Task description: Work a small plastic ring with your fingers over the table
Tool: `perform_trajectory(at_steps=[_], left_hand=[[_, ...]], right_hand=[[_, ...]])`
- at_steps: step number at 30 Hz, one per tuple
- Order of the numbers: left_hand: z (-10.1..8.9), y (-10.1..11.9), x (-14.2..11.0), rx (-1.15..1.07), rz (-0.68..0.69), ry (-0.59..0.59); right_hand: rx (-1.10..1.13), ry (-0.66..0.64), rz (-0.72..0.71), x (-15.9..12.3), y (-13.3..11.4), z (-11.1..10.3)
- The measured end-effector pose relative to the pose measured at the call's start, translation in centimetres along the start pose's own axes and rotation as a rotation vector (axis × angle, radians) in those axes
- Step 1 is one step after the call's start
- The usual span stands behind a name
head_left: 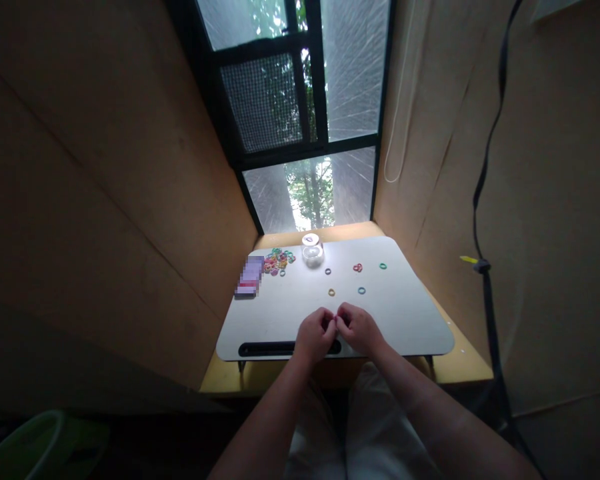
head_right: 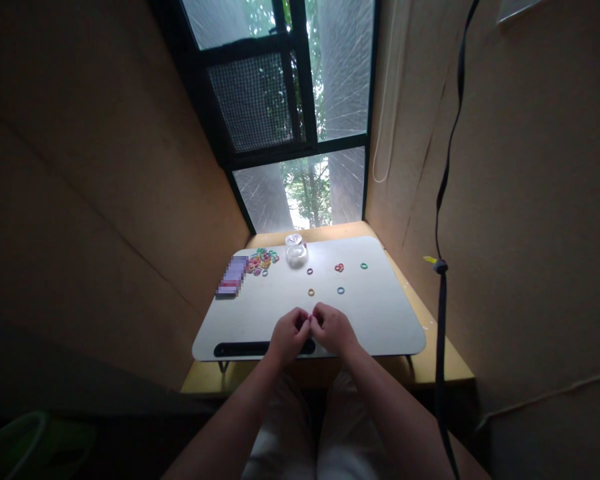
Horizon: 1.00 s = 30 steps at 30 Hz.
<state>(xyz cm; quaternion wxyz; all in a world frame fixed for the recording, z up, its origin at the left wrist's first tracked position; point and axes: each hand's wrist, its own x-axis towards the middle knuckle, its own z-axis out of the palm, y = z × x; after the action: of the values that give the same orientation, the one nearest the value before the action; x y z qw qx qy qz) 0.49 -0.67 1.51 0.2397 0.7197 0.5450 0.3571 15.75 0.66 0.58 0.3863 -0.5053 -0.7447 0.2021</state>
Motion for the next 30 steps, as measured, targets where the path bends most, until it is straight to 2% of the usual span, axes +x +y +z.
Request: perform_trajectory(at_steps=[13, 30], left_hand=[[0.46, -0.6, -0.26, 0.003, 0.009, 0.016], [0.22, -0.35, -0.35, 0.005, -0.003, 0.025]], right_hand=[[-0.01, 0.011, -0.007, -0.24, -0.05, 0.23], [-0.014, 0.017, 0.0, -0.31, 0.06, 0.39]])
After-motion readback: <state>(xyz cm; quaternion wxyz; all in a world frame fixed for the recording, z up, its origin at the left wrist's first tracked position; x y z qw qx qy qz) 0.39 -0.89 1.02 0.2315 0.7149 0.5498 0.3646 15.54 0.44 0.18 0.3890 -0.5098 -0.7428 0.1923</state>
